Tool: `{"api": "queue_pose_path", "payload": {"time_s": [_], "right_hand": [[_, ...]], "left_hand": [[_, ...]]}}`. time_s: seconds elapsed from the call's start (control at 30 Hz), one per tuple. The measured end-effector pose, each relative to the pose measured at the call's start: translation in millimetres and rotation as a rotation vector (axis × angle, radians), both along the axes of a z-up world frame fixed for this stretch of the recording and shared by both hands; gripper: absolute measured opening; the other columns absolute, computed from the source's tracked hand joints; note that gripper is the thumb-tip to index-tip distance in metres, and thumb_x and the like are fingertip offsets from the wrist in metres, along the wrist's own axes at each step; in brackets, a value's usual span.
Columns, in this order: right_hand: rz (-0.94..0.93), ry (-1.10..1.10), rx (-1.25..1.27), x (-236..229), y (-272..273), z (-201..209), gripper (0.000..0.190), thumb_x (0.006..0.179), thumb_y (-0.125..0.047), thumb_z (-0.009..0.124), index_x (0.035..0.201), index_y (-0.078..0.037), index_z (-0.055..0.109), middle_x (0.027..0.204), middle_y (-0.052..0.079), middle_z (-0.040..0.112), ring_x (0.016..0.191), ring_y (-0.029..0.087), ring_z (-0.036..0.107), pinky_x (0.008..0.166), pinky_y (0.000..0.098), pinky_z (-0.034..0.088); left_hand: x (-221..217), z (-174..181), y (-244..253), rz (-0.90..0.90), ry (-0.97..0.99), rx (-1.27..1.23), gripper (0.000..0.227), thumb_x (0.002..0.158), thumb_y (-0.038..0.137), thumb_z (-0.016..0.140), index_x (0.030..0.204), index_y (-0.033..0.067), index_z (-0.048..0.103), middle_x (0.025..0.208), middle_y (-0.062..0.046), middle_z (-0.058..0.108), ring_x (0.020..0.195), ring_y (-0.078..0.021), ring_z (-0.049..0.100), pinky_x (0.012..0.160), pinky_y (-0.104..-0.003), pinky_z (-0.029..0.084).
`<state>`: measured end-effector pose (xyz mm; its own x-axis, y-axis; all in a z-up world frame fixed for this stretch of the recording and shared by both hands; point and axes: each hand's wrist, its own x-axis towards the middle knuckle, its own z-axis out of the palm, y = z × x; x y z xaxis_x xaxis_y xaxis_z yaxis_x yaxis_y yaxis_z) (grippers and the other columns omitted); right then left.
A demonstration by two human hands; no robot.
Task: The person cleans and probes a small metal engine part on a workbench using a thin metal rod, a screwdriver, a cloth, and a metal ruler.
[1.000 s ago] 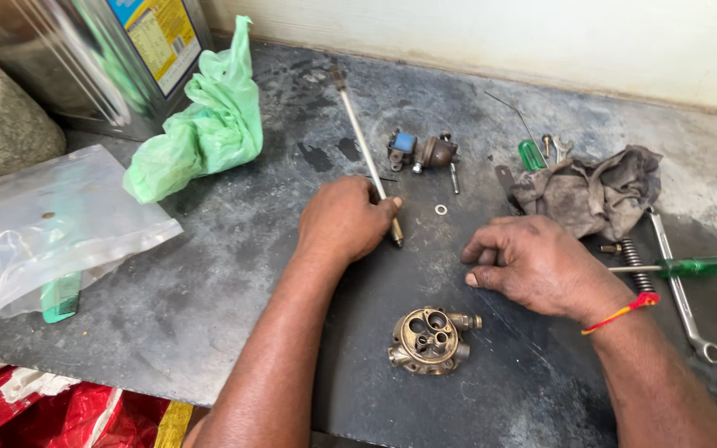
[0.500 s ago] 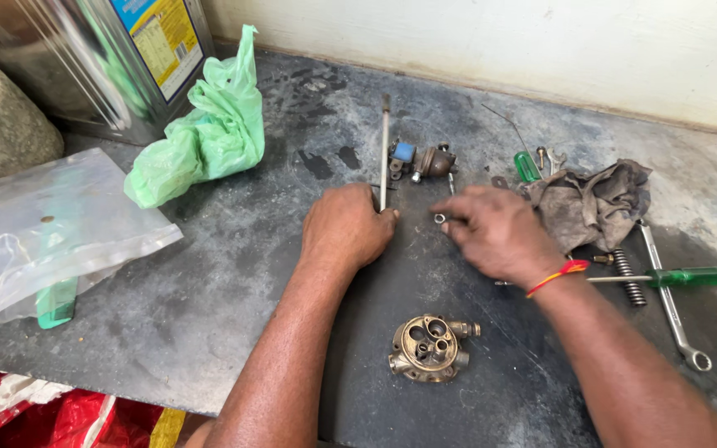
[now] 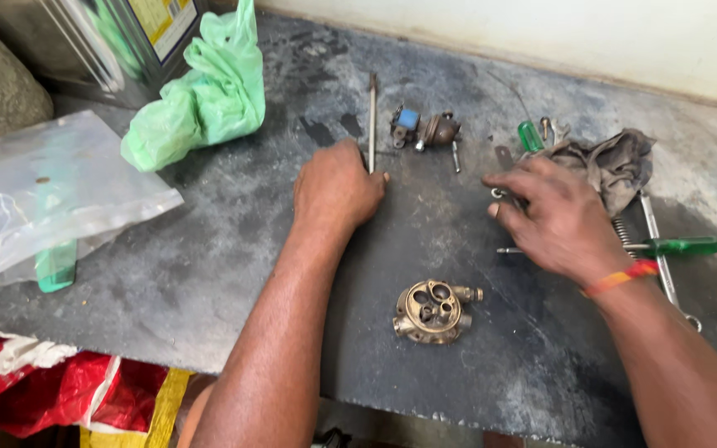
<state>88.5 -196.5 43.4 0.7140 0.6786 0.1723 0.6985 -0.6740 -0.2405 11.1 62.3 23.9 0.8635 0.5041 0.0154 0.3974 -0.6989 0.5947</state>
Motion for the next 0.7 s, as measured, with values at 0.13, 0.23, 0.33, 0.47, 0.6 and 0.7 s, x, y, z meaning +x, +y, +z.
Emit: {"api": "queue_pose_path", "payload": {"time_s": [0.13, 0.23, 0.33, 0.47, 0.6, 0.7], "right_hand": [[0.274, 0.452, 0.202, -47.9, -13.3, 6.9, 0.076, 0.072, -0.048, 0.080, 0.136, -0.011, 0.064, 0.122, 0.010, 0.067, 0.116, 0.028, 0.064, 0.095, 0.0412, 0.056], [0.454, 0.274, 0.248, -82.3, -10.3, -4.6, 0.100, 0.071, -0.056, 0.087, 0.145, 0.002, 0.054, 0.134, 0.020, 0.059, 0.124, 0.034, 0.056, 0.102, 0.0433, 0.045], [0.352, 0.190, 0.228, -95.1, 1.6, -15.8, 0.082, 0.068, -0.056, 0.085, 0.130, -0.006, 0.065, 0.122, 0.013, 0.067, 0.115, 0.030, 0.064, 0.099, 0.0411, 0.050], [0.187, 0.109, 0.258, -97.4, 20.6, -28.3, 0.086, 0.073, -0.058, 0.081, 0.135, -0.003, 0.061, 0.123, 0.014, 0.067, 0.113, 0.033, 0.062, 0.098, 0.0434, 0.050], [0.153, 0.011, 0.293, -80.3, 12.4, -18.8, 0.081, 0.077, -0.060, 0.078, 0.137, -0.007, 0.061, 0.128, 0.016, 0.064, 0.120, 0.033, 0.060, 0.102, 0.0444, 0.048], [-0.065, -0.083, 0.080, -49.6, -15.3, -2.9, 0.060, 0.087, -0.058, 0.072, 0.131, -0.018, 0.065, 0.133, 0.012, 0.064, 0.130, 0.030, 0.057, 0.108, 0.0467, 0.045]], "left_hand": [[-0.1, 3.2, 0.1, -0.007, -0.006, -0.013, 0.049, 0.081, 0.037, 0.082, 0.111, 0.0010, 0.066, 0.103, -0.026, 0.072, 0.102, -0.0449, 0.068, 0.091, -0.055, 0.053], [-3.6, 7.7, -3.7, 0.000, -0.031, -0.003, 0.053, 0.083, 0.037, 0.080, 0.115, -0.0005, 0.062, 0.098, -0.027, 0.073, 0.097, -0.0457, 0.069, 0.087, -0.056, 0.053], [-8.6, 12.2, -10.2, 0.013, -0.102, 0.014, 0.049, 0.088, 0.038, 0.077, 0.117, 0.0006, 0.063, 0.093, -0.028, 0.073, 0.091, -0.0474, 0.070, 0.082, -0.058, 0.053], [-15.3, 13.5, -23.3, -0.008, -0.252, -0.077, 0.044, 0.087, 0.039, 0.076, 0.114, 0.0048, 0.070, 0.087, -0.021, 0.074, 0.082, -0.0406, 0.071, 0.074, -0.052, 0.054], [-15.3, 13.2, -37.0, -0.075, -0.317, -0.300, 0.039, 0.085, 0.036, 0.076, 0.110, 0.0067, 0.073, 0.083, -0.010, 0.077, 0.074, -0.0238, 0.074, 0.067, -0.040, 0.058], [-14.9, 10.3, -39.2, -0.066, -0.218, -0.365, 0.036, 0.086, 0.036, 0.076, 0.111, 0.0089, 0.074, 0.085, -0.007, 0.077, 0.075, -0.0180, 0.073, 0.066, -0.037, 0.058]]}}
